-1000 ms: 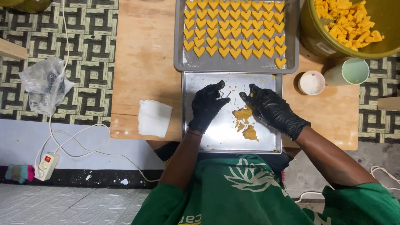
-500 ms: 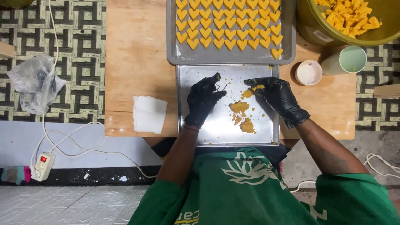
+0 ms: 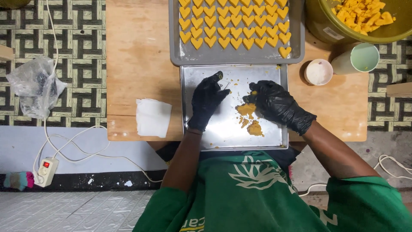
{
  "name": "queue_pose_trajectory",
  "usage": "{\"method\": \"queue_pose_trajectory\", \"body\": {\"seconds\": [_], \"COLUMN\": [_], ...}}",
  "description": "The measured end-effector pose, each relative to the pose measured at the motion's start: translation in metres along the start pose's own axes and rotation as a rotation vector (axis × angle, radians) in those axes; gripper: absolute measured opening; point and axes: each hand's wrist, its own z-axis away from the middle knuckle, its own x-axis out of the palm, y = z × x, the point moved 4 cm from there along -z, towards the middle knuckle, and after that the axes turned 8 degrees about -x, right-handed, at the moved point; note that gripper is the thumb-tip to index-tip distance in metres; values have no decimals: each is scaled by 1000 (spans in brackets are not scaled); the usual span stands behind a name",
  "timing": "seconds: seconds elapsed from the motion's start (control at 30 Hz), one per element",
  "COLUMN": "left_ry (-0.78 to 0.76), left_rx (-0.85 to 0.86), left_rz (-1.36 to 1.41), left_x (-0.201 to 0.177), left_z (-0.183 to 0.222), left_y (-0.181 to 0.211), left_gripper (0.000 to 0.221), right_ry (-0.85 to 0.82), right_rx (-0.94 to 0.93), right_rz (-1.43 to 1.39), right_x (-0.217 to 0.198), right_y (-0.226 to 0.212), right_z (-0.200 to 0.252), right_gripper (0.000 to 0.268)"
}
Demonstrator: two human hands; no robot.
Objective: Shaping small pieces of yellow dough into heart shapes by hand and arranging them on a baking tray.
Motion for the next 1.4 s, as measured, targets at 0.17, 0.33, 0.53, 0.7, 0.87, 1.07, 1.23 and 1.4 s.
{"method": "queue_pose_trajectory", "body": {"seconds": [0.17, 0.33, 0.53, 0.7, 0.87, 1.07, 1.23, 1.4], "left_ry": [31, 144, 189, 138, 62, 3, -29, -41], "left_rx": [-424, -493, -378, -419, -510, -612, -676, -642], "left_rz": [372, 258, 180, 238, 350, 372, 364, 342], "left_x": [-52, -50, -51, -70, -75, -63, -51, -54], "left_z": [-8, -11, -14, -23, -29, -39, -42, -45], "left_y": [20, -12, -4, 19, 21, 6, -14, -13], "left_gripper": [53, 44, 31, 32, 34, 38, 39, 36], "right_ry": [122, 293, -49, -135, -139, -80, -23, -180], "right_rx": [-187, -391, -137, 35, 102, 87, -171, -606], "right_rz": [27, 8, 420, 257, 194, 419, 440, 520], "right_x": [2, 38, 107, 56, 42, 110, 150, 221], "right_y": [-1, 0, 72, -6, 8, 8, -19, 61], "right_z": [-14, -56, -50, -12, -23, -56, -23, 87], "right_gripper": [30, 24, 33, 25, 27, 45, 42, 52]}}
